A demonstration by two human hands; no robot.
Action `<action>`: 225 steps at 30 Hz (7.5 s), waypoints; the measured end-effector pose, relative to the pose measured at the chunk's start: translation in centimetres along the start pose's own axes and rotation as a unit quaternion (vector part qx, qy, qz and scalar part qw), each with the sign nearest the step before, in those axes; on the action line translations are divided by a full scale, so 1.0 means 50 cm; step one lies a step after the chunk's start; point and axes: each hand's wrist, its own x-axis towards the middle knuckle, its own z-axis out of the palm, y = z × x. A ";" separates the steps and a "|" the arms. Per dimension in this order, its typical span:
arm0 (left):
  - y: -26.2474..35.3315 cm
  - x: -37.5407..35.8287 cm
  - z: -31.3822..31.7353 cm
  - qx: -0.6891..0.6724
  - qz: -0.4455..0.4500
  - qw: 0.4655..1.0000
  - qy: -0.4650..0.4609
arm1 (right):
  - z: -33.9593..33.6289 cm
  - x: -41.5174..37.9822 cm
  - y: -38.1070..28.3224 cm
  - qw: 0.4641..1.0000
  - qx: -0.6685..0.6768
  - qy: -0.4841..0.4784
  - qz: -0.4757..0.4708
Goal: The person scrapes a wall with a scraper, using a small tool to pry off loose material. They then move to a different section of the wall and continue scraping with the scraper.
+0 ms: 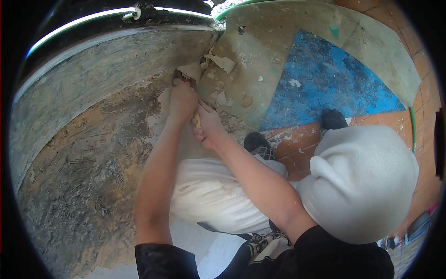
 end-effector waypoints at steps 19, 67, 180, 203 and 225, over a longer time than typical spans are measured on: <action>0.006 -0.004 -0.032 0.011 0.039 0.999 -0.029 | 0.040 -0.023 -0.005 0.991 0.104 0.065 0.054; -0.031 0.072 0.052 0.053 0.142 0.988 -0.042 | 0.074 -0.001 0.007 0.961 0.255 0.103 -0.011; 0.030 0.020 -0.076 -0.300 -0.131 0.944 -0.036 | 0.027 -0.022 -0.026 0.997 0.031 0.058 -0.048; -0.002 0.042 -0.025 -0.249 -0.107 0.963 0.000 | 0.009 -0.010 -0.018 0.996 0.054 0.046 -0.057; 0.032 -0.043 -0.065 -0.179 -0.089 0.976 -0.081 | -0.002 -0.060 0.052 0.993 0.008 0.107 -0.042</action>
